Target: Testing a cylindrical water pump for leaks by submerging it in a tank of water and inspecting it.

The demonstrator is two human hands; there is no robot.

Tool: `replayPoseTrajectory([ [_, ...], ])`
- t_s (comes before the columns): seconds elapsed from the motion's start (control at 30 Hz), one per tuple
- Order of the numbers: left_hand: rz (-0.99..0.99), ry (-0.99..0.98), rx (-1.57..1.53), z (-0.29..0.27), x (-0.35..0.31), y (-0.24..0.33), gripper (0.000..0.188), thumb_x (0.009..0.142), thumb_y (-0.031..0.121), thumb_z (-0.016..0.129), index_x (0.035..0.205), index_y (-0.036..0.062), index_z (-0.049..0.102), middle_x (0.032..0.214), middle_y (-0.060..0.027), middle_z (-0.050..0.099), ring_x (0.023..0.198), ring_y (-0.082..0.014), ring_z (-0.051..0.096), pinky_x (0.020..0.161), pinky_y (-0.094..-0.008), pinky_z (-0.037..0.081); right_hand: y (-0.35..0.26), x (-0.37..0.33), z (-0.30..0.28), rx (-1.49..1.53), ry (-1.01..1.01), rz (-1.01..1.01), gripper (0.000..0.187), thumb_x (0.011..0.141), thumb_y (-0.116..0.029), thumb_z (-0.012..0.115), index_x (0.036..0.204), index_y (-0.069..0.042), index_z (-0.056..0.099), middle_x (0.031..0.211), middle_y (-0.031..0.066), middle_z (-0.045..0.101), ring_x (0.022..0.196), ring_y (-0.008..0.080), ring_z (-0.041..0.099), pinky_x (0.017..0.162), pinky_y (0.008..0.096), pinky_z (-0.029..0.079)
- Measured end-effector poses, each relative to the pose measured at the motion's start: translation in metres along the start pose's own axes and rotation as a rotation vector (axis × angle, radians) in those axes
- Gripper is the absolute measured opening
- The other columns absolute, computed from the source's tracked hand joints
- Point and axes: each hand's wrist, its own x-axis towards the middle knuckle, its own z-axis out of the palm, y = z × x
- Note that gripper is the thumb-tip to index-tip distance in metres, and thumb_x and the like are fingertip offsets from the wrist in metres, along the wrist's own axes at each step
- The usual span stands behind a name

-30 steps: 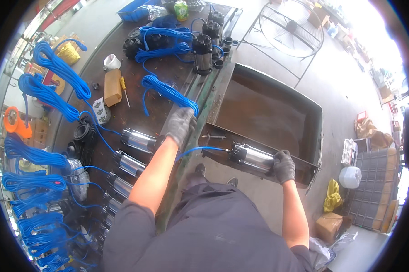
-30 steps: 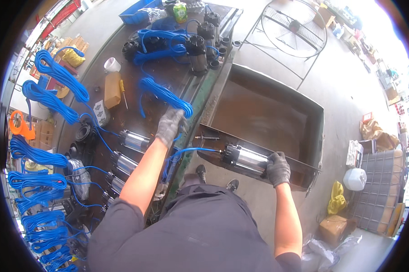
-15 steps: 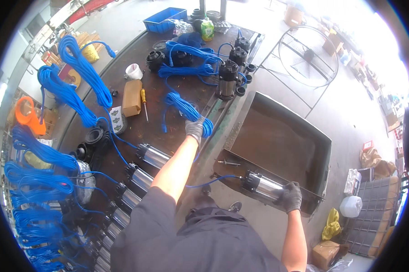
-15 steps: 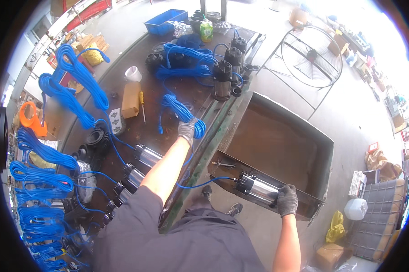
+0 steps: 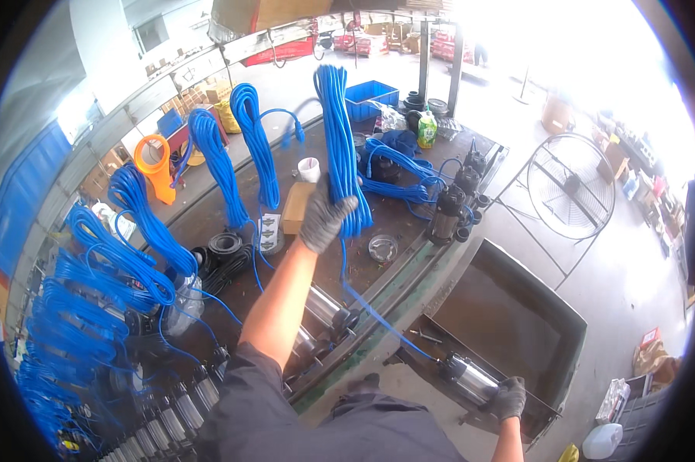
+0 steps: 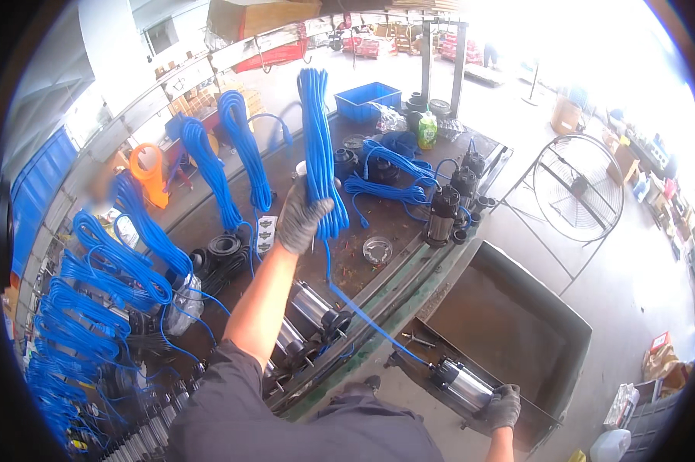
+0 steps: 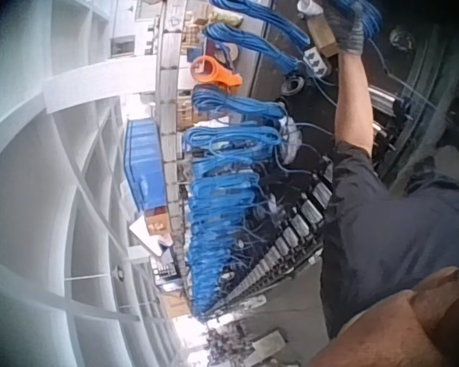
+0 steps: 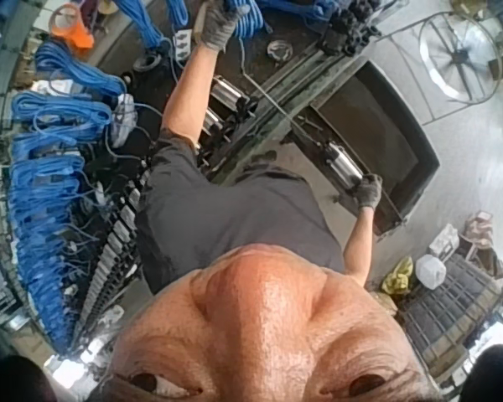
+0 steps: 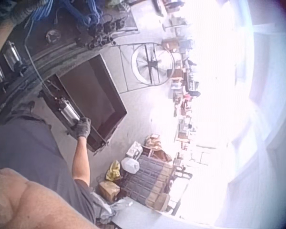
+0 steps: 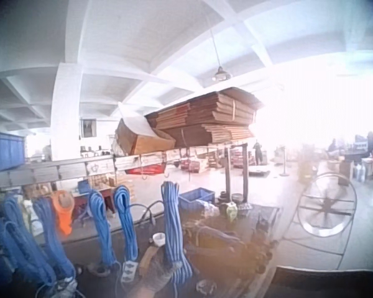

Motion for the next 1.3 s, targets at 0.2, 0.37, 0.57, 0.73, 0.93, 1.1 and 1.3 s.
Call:
replayPoseTrajectory([
  [0.2, 0.038, 0.052, -0.213, -0.016, 0.057, 0.02, 0.053, 0.089, 0.031, 0.082, 0.128, 0.0014, 0.061, 0.089, -0.0104, 0.072, 0.069, -0.0215, 0.074, 0.056, -0.0348, 0.062, -0.005, -0.003, -0.002, -0.01, 0.035, -0.03, 0.008, 0.087, -0.005, 0.065, 0.092, -0.005, 0.072, 0.111, 0.0148, 0.066, 0.099, 0.0379, 0.07, 0.09, 0.047, 0.056],
  [0.37, 0.005, 0.113, -0.3, -0.022, 0.061, 0.0, 0.047, 0.09, 0.024, 0.078, 0.127, 0.0019, 0.06, 0.084, -0.0112, 0.071, 0.067, -0.0229, 0.073, 0.058, -0.035, 0.063, -0.006, -0.004, -0.003, 0.0, 0.055, -0.033, 0.008, 0.088, -0.007, 0.065, 0.091, -0.006, 0.072, 0.11, 0.016, 0.067, 0.098, 0.0389, 0.07, 0.089, 0.0474, 0.056],
  [0.57, -0.032, 0.096, -0.387, -0.034, 0.06, -0.008, 0.053, 0.089, 0.023, 0.08, 0.133, 0.004, 0.058, 0.111, -0.0101, 0.071, 0.08, -0.0219, 0.074, 0.063, -0.0354, 0.065, -0.002, -0.004, -0.001, 0.034, 0.058, -0.046, 0.009, 0.087, -0.004, 0.064, 0.09, -0.005, 0.072, 0.109, 0.0172, 0.067, 0.098, 0.0386, 0.07, 0.088, 0.0477, 0.056],
  [0.73, -0.006, 0.081, -0.278, -0.036, 0.045, 0.005, 0.053, 0.089, 0.024, 0.08, 0.133, 0.0041, 0.059, 0.102, -0.0102, 0.072, 0.076, -0.0206, 0.074, 0.061, -0.0342, 0.064, 0.014, -0.004, 0.007, 0.083, 0.104, -0.102, 0.006, 0.087, -0.002, 0.064, 0.087, -0.004, 0.07, 0.106, 0.0183, 0.066, 0.096, 0.0386, 0.069, 0.089, 0.0455, 0.056],
  [0.93, -0.009, 0.08, -0.343, -0.052, 0.066, 0.007, 0.055, 0.088, 0.027, 0.081, 0.133, 0.0037, 0.06, 0.089, -0.0115, 0.072, 0.073, -0.0203, 0.073, 0.059, -0.0333, 0.064, 0.038, 0.005, 0.01, -0.1, -0.014, -0.288, 0.006, 0.084, -0.001, 0.064, 0.085, -0.003, 0.069, 0.1, 0.0191, 0.068, 0.092, 0.0359, 0.069, 0.086, 0.0418, 0.056],
  [1.1, -0.039, 0.065, -0.742, -0.061, 0.075, -0.03, 0.053, 0.089, 0.024, 0.078, 0.135, 0.0054, 0.06, 0.104, -0.0115, 0.072, 0.082, -0.0211, 0.075, 0.068, -0.0342, 0.066, 0.033, 0.008, 0.015, 0.133, 0.008, -0.253, 0.007, 0.083, -0.003, 0.064, 0.086, -0.003, 0.07, 0.092, 0.0186, 0.07, 0.088, 0.0373, 0.069, 0.083, 0.0428, 0.056],
  [1.3, -0.143, 0.245, -0.336, -0.069, 0.03, -0.074, 0.047, 0.096, 0.035, 0.075, 0.135, 0.0123, 0.061, 0.097, -0.0044, 0.068, 0.071, -0.0148, 0.069, 0.057, -0.0292, 0.059, 0.011, 0.009, 0.012, 0.149, -0.048, -0.139, 0.009, 0.087, -0.005, 0.061, 0.088, -0.002, 0.07, 0.095, 0.019, 0.07, 0.091, 0.0395, 0.069, 0.085, 0.0454, 0.055],
])
